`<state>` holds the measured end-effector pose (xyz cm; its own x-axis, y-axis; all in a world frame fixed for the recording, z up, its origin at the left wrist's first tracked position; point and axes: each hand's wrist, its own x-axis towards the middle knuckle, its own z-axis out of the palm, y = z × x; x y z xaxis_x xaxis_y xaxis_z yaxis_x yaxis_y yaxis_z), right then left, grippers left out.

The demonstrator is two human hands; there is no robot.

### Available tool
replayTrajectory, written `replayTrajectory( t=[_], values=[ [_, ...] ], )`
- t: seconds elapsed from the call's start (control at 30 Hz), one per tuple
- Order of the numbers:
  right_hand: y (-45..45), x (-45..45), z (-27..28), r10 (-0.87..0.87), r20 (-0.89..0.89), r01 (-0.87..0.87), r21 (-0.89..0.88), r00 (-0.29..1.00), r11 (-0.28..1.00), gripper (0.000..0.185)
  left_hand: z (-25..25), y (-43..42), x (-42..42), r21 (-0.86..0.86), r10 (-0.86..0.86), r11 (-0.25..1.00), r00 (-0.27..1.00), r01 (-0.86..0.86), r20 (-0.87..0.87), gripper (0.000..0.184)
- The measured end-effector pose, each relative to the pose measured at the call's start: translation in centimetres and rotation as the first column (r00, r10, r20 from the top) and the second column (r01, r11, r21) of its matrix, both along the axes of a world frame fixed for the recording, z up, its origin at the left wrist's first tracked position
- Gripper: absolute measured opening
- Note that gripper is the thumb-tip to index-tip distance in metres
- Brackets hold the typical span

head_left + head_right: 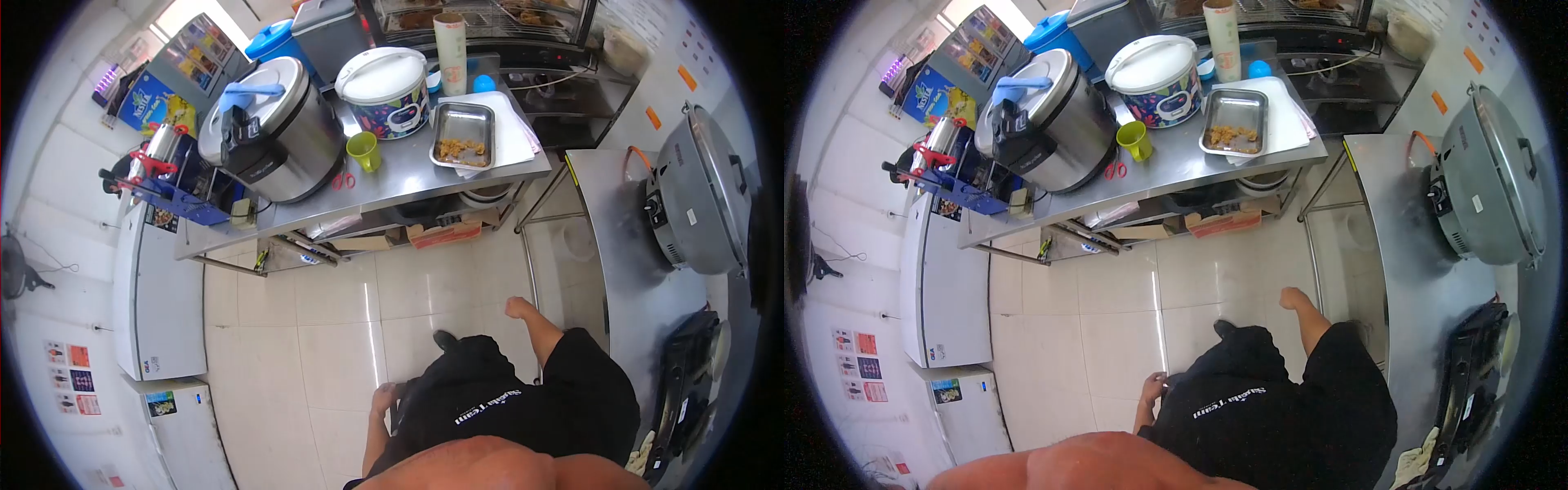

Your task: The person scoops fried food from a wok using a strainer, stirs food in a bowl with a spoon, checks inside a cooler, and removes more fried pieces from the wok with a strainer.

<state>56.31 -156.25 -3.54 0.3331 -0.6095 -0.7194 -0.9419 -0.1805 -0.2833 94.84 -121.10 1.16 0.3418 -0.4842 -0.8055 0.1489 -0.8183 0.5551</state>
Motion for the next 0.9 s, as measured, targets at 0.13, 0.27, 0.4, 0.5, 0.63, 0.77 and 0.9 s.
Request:
replayTrajectory(
  t=[0.13, 0.27, 0.4, 0.5, 0.63, 0.77, 0.9],
  values=[
    [1.5, 2.1, -2.6, 0.063, 0.114, -0.067, 0.036, 0.992, 0.997, 0.026, -3.1, 2.5, -0.5, 0.054, -0.153, 0.987, 0.985, 0.149, 0.079, 0.032],
    [3.8, 5.8, -5.9, -0.033, 0.273, 0.017, 0.063, 0.961, 0.998, 0.022, -2.1, 3.4, -0.9, 0.181, -0.224, 0.962, 0.968, 0.202, 0.114, 0.033],
    [4.1, 8.3, -4.9, 0.009, 0.361, -0.044, 0.09, 0.933, 0.995, 0.021, 0.5, 2.8, -1.1, 0.193, -0.134, 0.974, 0.988, 0.119, 0.07, 0.033],
    [3.1, 8.7, -5.8, 0.034, 0.35, -0.074, 0.101, 0.936, 0.992, 0.02, 3.4, 1.0, -1.7, 0.203, -0.072, 0.977, 0.996, 0.06, 0.051, 0.033],
    [1.7, 6.9, -4.6, -0.033, 0.336, 0.012, 0.063, 0.941, 0.998, 0.023, 2.5, 0.8, -1.1, 0.16, -0.075, 0.985, 0.996, 0.067, 0.05, 0.032],
    [1.1, 4.9, -3.4, 0.0, 0.229, -0.003, 0.015, 0.973, 1.0, 0.023, 2.0, 0.9, -1.0, 0.13, -0.073, 0.989, 0.996, 0.065, 0.057, 0.033],
    [1.7, 4.6, -5.0, -0.045, 0.209, 0.043, 0.017, 0.977, 0.999, 0.017, 1.1, 1.5, -1.4, 0.107, -0.103, 0.99, 0.991, 0.094, 0.086, 0.036]
  ],
)
